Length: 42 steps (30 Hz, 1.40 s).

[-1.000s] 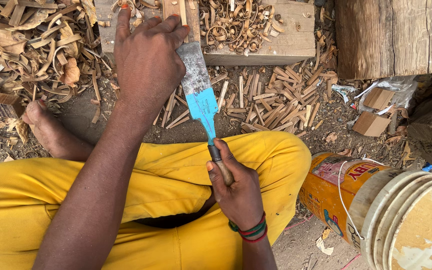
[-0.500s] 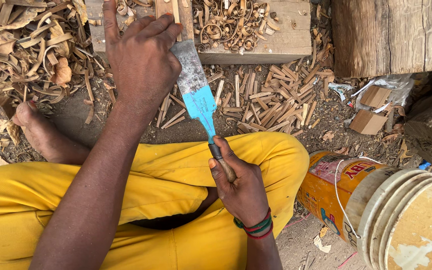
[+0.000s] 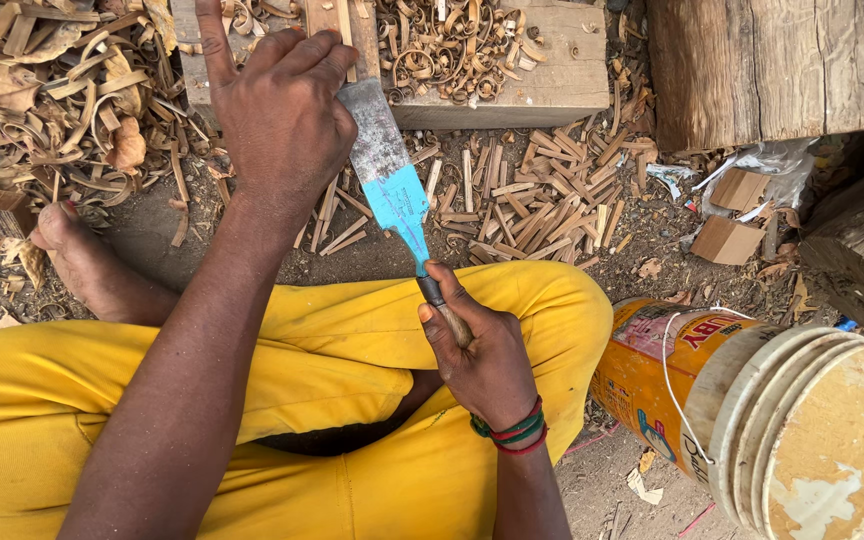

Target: The person sits cross-legged on the ground and uses a chisel to carve a small piece of wood. They hold the wood with their left hand and the chisel with their right hand, repeatedly shaving off thin strips of wood. The person occasionally pauses to inspect the carved piece before continuing the carving process.

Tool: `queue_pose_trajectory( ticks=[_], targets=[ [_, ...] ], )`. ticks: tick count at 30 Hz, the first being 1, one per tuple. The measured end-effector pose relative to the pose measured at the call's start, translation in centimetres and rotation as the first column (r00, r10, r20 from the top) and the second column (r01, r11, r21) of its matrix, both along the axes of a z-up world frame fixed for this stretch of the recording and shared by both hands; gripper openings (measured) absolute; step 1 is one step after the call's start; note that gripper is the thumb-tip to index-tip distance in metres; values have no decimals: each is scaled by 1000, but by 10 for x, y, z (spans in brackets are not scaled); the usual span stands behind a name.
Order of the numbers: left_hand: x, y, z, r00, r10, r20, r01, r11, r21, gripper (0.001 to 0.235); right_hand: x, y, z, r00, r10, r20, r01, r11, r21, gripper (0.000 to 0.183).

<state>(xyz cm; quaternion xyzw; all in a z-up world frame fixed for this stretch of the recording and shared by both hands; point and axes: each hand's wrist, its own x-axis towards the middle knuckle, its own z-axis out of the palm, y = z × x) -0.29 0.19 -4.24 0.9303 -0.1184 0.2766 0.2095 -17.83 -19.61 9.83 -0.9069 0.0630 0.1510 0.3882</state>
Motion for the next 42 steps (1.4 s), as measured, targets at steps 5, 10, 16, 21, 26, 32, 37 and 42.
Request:
queue_pose_trajectory(
  ticks=[5, 10, 16, 21, 26, 32, 37, 42],
  targets=[
    [1, 1, 0, 999, 13, 34, -14, 1000, 14, 38, 0, -1, -1, 1000, 15, 19, -15, 1000, 21, 41],
    [1, 1, 4, 1000, -2, 20, 2, 1000, -9, 40, 1, -1, -1, 998, 35, 47, -35, 999, 7, 37],
    [-1, 3, 3, 999, -5, 48, 4, 1000, 13, 40, 1, 7, 6, 1000, 22, 17, -22, 1000, 1, 39],
    [-1, 5, 6, 999, -31, 45, 32, 999, -23, 40, -1, 17, 13, 1000, 25, 10, -25, 1000, -10, 42],
    [1, 6, 6, 998, -58, 16, 59, 996, -61, 40, -3, 23, 17, 1000, 12, -22, -13, 998, -53, 44],
    [9, 6, -7, 998, -35, 61, 34, 999, 28, 36, -4, 17, 12, 1000, 9, -28, -10, 998, -65, 45],
    [9, 4, -7, 999, -31, 44, 30, 999, 27, 36, -13, 19, 10, 971, 106, 214, -97, 994, -49, 41],
    [5, -5, 25, 985, -110, 133, 113, 994, -15, 35, -11, 33, 21, 998, 22, 60, -17, 995, -96, 46]
  ],
)
